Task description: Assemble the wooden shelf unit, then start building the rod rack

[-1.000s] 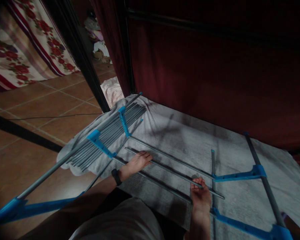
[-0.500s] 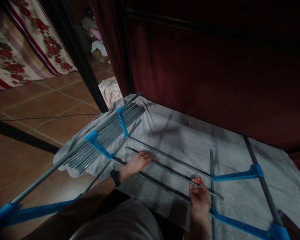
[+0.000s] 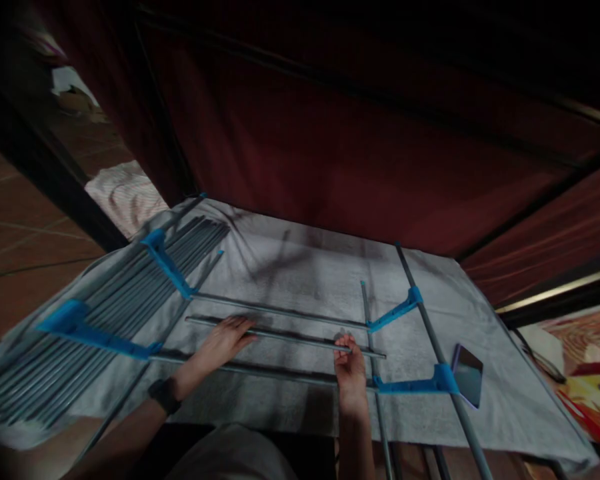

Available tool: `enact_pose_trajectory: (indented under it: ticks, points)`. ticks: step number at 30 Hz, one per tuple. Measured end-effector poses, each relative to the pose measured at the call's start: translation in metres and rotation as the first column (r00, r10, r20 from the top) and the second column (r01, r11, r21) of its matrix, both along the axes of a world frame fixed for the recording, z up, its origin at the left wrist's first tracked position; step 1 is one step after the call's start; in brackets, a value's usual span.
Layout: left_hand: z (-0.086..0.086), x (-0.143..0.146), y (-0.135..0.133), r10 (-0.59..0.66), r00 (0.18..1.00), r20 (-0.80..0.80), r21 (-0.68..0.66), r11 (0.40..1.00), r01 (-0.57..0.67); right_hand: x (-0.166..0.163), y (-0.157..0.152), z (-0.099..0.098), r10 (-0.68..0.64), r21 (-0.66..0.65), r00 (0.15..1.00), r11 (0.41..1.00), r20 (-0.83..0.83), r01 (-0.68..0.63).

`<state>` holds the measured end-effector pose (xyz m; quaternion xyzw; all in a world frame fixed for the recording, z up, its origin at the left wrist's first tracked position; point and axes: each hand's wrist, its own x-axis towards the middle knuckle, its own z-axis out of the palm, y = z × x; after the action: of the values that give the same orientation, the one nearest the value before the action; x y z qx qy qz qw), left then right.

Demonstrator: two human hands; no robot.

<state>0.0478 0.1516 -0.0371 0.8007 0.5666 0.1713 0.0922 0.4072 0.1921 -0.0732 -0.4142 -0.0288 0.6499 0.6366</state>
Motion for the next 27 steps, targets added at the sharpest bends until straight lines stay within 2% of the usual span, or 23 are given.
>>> enact_pose_trajectory:
  ticks: [9, 18, 22, 27]
  points:
    - [-0.013, -0.007, 0.009, 0.002, 1.000, -0.007, 0.051, 0.999, -0.001, -0.007, 0.000, 0.005, -0.057, 0.035, 0.994, 0.998, -0.096, 0.060]
    - [-0.026, -0.013, 0.012, -0.006, 0.999, 0.042, 0.087, 0.996, 0.002, -0.007, 0.004, 0.000, -0.063, 0.081, 0.995, 0.994, -0.073, 0.069]
    - [-0.026, -0.012, 0.013, -0.004, 0.998, 0.067, 0.108, 0.994, -0.003, -0.007, 0.003, -0.001, -0.065, 0.088, 0.996, 0.994, -0.058, 0.070]
    - [-0.017, -0.009, 0.013, -0.023, 0.999, 0.022, 0.148, 0.989, 0.020, -0.009, 0.002, 0.001, -0.061, 0.097, 0.997, 0.993, -0.044, 0.065]
